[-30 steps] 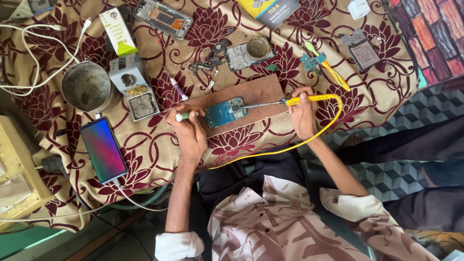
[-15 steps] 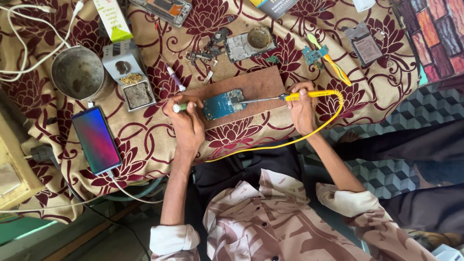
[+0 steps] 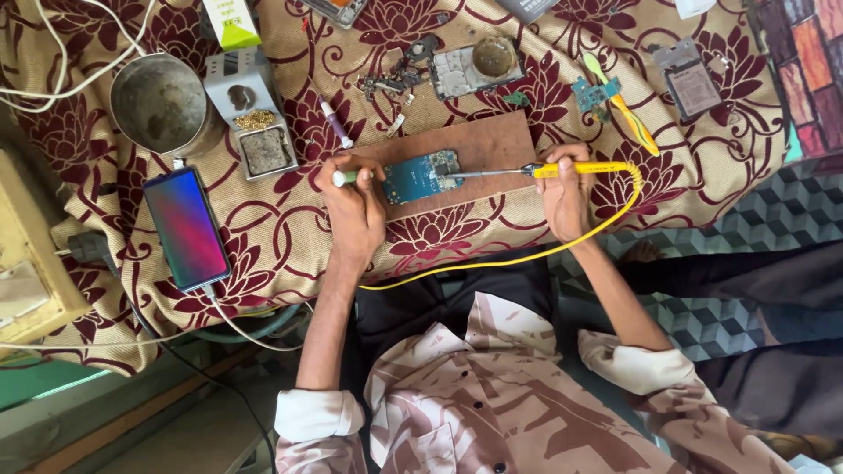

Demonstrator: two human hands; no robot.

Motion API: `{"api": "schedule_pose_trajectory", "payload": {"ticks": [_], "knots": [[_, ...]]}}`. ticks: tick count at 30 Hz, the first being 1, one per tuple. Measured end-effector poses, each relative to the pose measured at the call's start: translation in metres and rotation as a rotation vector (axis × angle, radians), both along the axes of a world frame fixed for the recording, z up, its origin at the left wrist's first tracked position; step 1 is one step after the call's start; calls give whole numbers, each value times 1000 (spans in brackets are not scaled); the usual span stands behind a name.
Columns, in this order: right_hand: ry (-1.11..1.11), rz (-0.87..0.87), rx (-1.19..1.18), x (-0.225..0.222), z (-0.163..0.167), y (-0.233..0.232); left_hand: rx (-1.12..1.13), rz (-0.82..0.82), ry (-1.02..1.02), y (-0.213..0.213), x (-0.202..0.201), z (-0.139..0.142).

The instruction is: The person uses a soldering iron in their right hand and a soldering wire in their left hand to apply solder to a blue circuit board. They repeatedly touch the iron to the board and feed solder wire to the joint.

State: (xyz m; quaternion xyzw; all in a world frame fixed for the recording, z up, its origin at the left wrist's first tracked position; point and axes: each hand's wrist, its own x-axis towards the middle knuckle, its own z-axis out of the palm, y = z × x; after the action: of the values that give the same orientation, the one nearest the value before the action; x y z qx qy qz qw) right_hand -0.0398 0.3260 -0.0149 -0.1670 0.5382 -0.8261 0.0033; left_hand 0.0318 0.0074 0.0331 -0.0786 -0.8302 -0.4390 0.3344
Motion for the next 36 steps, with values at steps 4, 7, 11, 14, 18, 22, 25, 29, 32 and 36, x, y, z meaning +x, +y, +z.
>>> {"api": "schedule_pose_trajectory", "payload": {"ticks": [4,7,11,14,18,22,25,29,32,36], "knots": [[-37,-11,-57,0,1,1,66,-24,-26,0,-2,-7],[-48,15,-72,0,3,2,103,-28,-30,-1,-5,-12],[-64,51,-85,-5,4,3,128,-14,-7,-1,-7,-14],[-171,87,-250,-8,2,7,124,9,-13,-1,-3,-11],[-216,147,-395,-11,-6,13,203,-20,-66,2,-1,-6],[-233,114,-513,-15,-15,18,230,-43,-100,7,-2,-3],[-255,62,-679,-18,-20,17,151,-18,-49,8,-4,-2],[-281,-91,-479,-19,-16,16,209,-44,-41,11,-6,0],[-172,-43,-321,-16,-2,11,207,-47,-48,11,-7,2],[-151,-97,-302,-12,18,1,117,1,-18,12,-10,3]]}}
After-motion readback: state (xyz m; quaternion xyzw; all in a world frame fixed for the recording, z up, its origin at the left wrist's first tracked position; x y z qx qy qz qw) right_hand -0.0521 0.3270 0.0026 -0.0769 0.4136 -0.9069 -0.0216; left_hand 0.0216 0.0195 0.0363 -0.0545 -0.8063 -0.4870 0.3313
